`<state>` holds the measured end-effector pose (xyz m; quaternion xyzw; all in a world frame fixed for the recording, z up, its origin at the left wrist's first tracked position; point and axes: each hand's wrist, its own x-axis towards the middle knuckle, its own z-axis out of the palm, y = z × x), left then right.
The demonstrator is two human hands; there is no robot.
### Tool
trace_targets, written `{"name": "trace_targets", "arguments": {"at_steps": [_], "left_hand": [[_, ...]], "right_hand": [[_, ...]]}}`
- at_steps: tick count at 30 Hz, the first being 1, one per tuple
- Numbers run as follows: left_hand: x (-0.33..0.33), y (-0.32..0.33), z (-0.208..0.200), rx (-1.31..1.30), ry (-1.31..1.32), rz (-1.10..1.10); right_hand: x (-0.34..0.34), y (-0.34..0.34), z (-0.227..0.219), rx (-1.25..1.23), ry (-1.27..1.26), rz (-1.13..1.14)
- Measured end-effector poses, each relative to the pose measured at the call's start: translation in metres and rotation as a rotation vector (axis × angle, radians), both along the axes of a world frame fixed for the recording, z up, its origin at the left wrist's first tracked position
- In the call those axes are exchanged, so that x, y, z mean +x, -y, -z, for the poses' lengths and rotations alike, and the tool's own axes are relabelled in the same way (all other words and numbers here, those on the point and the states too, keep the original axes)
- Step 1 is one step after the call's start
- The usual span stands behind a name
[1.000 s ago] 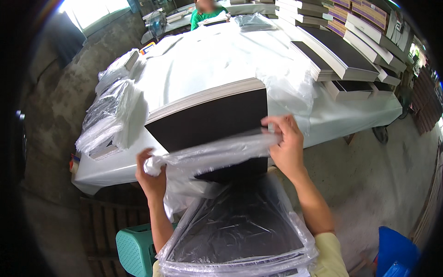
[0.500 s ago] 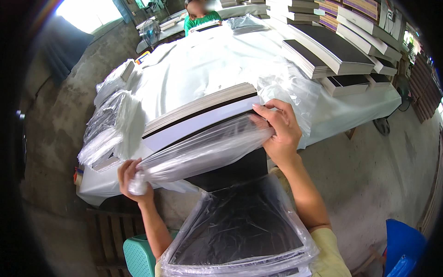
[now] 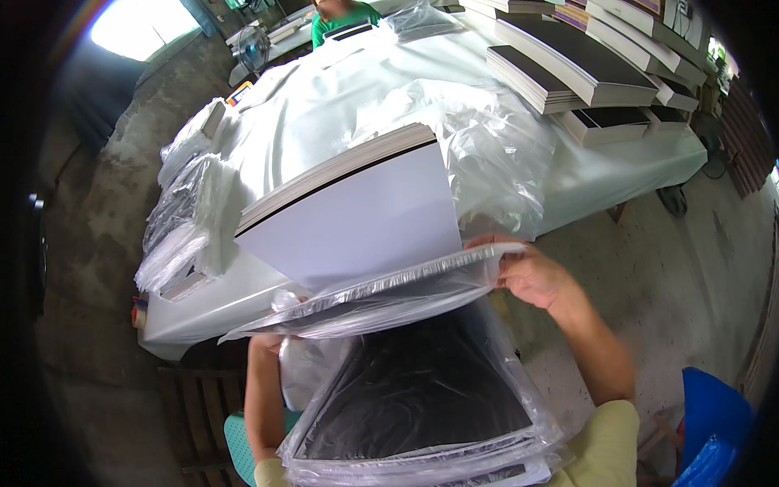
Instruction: The person places books into plastic bags one by one by hand.
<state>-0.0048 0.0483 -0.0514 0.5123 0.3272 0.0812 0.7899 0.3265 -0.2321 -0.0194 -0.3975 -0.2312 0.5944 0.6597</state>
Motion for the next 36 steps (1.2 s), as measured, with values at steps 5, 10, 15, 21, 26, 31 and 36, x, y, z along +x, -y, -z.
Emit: {"name": "trace_targets", "arguments": {"at_steps": [5, 10, 15, 21, 26, 31, 36], "left_hand": [[0.008, 0.021, 0.091, 0.154, -0.104, -0.043], [0.014, 0.053, 0.178, 0.214, -0.218, -0.278], [0.003, 0.045, 0.182, 0.810, -0.643, -0.113], [0.002, 0.046, -0.021, 0.478, 0.243, -0.337], [0.074, 0.083, -0.107, 0.267, 0.543, -0.207], [0.091, 0.095, -0.091, 0.042, 0.743, -0.080], [0.091, 0.101, -0.090, 0.155, 0.446, -0.304]], "right_hand": [[0.001, 0.006, 0.121, -0.288, 0.161, 0.164], [0.001, -0.014, 0.247, -0.589, 0.579, 0.291], [0.016, 0.006, 0.253, -0.385, 0.751, 0.296], [0.009, -0.006, 0.014, -0.052, 0.770, -0.116], [-0.073, -0.081, -0.088, 0.424, 1.191, -0.010], [-0.108, -0.115, -0.078, 0.457, 0.871, 0.194], [-0.095, -0.110, -0.075, 0.254, 0.987, 0.366]]}}
